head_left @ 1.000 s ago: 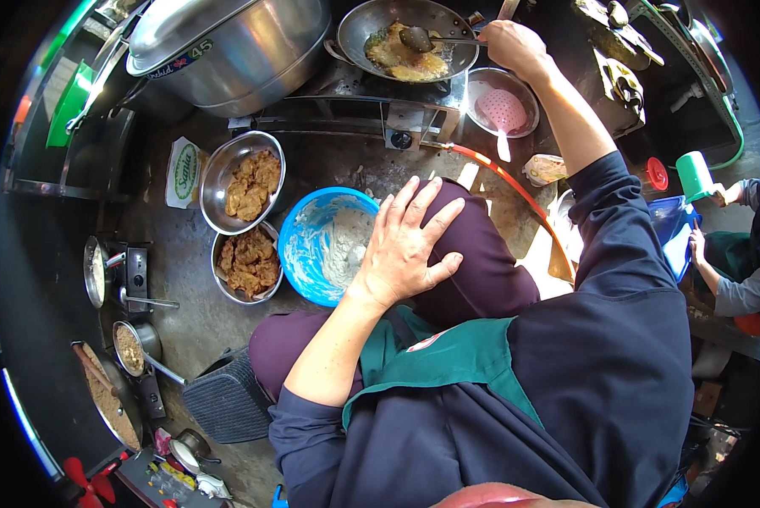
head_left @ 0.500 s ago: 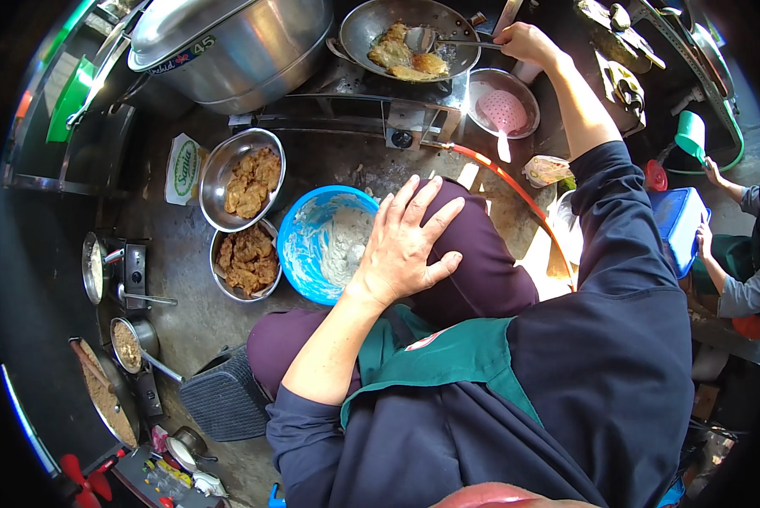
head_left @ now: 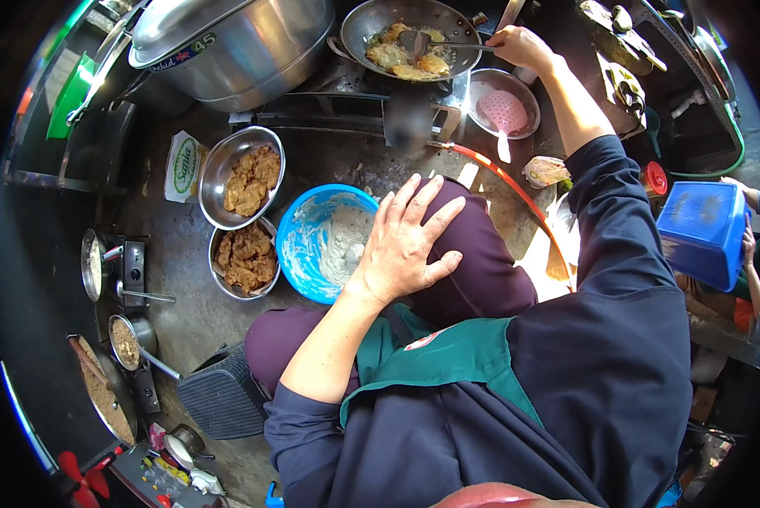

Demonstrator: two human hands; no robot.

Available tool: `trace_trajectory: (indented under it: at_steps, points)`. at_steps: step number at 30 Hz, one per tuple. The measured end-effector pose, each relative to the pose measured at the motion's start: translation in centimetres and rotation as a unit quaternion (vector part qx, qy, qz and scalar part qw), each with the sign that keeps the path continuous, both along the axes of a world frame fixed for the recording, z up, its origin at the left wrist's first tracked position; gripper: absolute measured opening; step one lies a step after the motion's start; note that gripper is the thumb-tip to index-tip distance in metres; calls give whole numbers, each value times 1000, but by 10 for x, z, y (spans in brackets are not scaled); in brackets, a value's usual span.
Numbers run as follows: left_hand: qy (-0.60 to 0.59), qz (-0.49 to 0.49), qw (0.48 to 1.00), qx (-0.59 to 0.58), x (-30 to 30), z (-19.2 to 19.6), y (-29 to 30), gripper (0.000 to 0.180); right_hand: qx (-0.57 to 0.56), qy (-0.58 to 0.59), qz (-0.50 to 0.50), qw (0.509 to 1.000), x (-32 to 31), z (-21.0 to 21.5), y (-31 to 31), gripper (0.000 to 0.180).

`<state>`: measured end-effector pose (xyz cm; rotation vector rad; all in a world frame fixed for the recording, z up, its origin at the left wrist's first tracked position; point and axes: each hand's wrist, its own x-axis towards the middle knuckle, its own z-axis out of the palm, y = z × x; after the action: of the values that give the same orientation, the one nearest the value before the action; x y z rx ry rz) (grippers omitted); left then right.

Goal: The person stirs batter in a bowl using a spoon and turns frying food in a pan using a spatula.

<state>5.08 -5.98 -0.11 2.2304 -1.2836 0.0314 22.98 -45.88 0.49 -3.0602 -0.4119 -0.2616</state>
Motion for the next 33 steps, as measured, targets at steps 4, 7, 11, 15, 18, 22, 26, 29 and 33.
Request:
trace_trajectory:
  at_steps: [4,7,11,15,18,22,26,29,33]
  points:
    - [2,4,1000,0,0,-1,3,62,32,51,-70,996,7,-5,17,26]
    - [3,-1,1000,-3,-1,1,0,62,75,107,-119,984,4,8,-11,32]
    - [8,8,1000,-2,-1,1,3,62,159,138,-165,964,0,8,-5,31]
    - [5,11,1000,6,-1,1,4,62,248,225,-240,911,-6,6,15,31]
    - [12,10,1000,-3,-1,-1,3,62,247,211,-229,917,-6,9,17,30]
    - [19,16,1000,-7,-2,-2,8,61,218,184,-187,940,3,21,26,28]
    - [-2,9,1000,0,-2,0,2,61,72,59,-100,991,11,22,6,27]
    - [13,12,1000,0,-2,-2,5,62,16,-17,-77,997,14,26,35,25]
    - [8,15,1000,4,-3,1,4,62,-55,-47,-114,991,13,34,53,26]
